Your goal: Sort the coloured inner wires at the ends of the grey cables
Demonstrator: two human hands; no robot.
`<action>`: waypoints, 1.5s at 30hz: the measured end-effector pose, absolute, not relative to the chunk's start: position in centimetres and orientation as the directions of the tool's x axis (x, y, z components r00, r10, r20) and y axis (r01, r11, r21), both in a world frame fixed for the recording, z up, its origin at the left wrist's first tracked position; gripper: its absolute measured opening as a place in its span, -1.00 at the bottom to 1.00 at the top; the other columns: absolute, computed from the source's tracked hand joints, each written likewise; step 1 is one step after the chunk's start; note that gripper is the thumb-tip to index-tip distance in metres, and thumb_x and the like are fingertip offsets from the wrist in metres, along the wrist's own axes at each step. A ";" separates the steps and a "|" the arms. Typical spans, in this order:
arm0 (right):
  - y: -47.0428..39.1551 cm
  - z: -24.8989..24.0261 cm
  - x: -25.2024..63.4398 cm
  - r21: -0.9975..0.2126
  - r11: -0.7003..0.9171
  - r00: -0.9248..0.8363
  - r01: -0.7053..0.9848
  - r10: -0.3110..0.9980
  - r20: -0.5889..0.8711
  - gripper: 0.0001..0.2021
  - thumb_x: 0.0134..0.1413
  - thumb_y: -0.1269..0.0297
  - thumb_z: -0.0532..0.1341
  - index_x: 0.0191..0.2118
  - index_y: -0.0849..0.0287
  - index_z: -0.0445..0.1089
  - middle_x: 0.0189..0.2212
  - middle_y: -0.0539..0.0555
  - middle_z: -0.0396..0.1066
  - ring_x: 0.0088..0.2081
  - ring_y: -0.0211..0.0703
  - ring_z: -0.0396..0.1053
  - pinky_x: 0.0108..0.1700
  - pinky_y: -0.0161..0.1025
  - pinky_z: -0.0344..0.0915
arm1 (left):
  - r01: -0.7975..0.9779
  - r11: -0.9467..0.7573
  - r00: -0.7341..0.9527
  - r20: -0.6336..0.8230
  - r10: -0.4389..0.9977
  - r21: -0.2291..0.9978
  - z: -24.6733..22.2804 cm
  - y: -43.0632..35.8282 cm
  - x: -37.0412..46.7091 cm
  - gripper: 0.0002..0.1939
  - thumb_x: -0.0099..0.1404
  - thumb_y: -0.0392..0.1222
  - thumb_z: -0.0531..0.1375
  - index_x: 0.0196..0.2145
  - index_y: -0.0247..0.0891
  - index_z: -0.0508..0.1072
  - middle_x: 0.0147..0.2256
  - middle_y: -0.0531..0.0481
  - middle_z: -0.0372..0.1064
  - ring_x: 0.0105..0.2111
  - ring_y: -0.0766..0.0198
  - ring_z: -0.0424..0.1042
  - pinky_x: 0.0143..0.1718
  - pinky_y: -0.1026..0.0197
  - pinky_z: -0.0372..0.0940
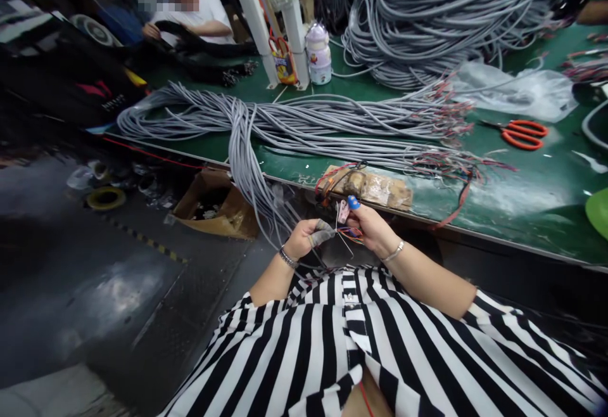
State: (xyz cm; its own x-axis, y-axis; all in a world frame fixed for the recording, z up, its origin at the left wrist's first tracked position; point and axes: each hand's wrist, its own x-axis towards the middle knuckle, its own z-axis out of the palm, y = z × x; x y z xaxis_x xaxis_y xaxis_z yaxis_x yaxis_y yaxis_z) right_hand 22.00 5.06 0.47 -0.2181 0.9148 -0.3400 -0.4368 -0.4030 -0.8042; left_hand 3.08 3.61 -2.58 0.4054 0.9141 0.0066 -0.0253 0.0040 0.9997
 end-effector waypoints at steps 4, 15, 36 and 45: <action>5.1 0.4 21.9 -0.804 -0.385 -0.202 -0.453 0.923 -0.328 -0.43 -0.32 -0.23 0.42 -0.55 0.16 0.20 -0.72 -0.20 -0.06 -0.68 -0.48 -0.22 -0.68 -0.40 -0.31 | 0.004 0.014 0.441 -0.015 0.897 1.000 -2.5 3.7 3.5 -0.58 0.06 0.12 0.38 -0.45 -0.37 0.55 -0.55 0.00 0.42 -0.56 0.38 0.29 -0.49 0.32 0.21; 4.4 -0.7 22.5 -0.720 -0.542 -0.306 -0.433 0.840 -0.448 -0.41 -0.10 -0.36 0.21 -0.43 0.18 0.26 -0.60 -0.08 0.25 -0.70 -0.50 -0.23 -0.67 -0.39 -0.40 | 0.011 0.145 0.549 -0.127 0.826 0.989 -3.0 0.7 1.7 -0.57 0.04 0.13 0.39 -0.45 -0.38 0.55 -0.53 -0.08 0.46 -0.55 0.31 0.40 -0.48 0.29 0.28; 1.5 -2.2 22.3 -0.792 -0.554 -0.441 -0.254 0.796 -0.415 -0.62 -0.34 0.18 0.48 -0.36 0.21 0.40 -0.69 -0.22 0.06 -0.69 -0.51 -0.21 -0.65 -0.42 -0.33 | -0.350 0.116 -0.265 -0.216 0.940 0.930 -3.5 -1.9 3.1 -0.57 -0.12 -0.02 0.44 -0.39 -0.28 0.37 -0.61 0.13 0.41 -0.66 0.45 0.34 -0.60 0.39 0.20; 0.8 -1.3 21.5 -0.837 -0.511 -0.466 -0.195 0.799 -0.380 -0.51 -0.29 0.02 0.46 -0.24 0.20 0.41 -0.58 -0.12 0.31 -0.69 -0.51 -0.14 -0.68 -0.40 -0.30 | -0.306 0.134 -0.248 -0.214 0.945 0.943 -4.6 -2.2 3.4 -0.62 -0.09 -0.08 0.44 -0.40 -0.29 0.39 -0.60 0.11 0.41 -0.64 0.44 0.35 -0.57 0.38 0.24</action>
State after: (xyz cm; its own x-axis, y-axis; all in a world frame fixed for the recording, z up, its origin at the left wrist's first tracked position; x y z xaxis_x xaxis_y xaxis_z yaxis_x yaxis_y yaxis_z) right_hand 21.46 0.82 -1.32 -0.4658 0.7992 -0.3797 -0.1955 -0.5115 -0.8368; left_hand 3.43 -2.19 -4.62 -0.2482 0.9447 -0.2144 -0.3057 0.1336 0.9427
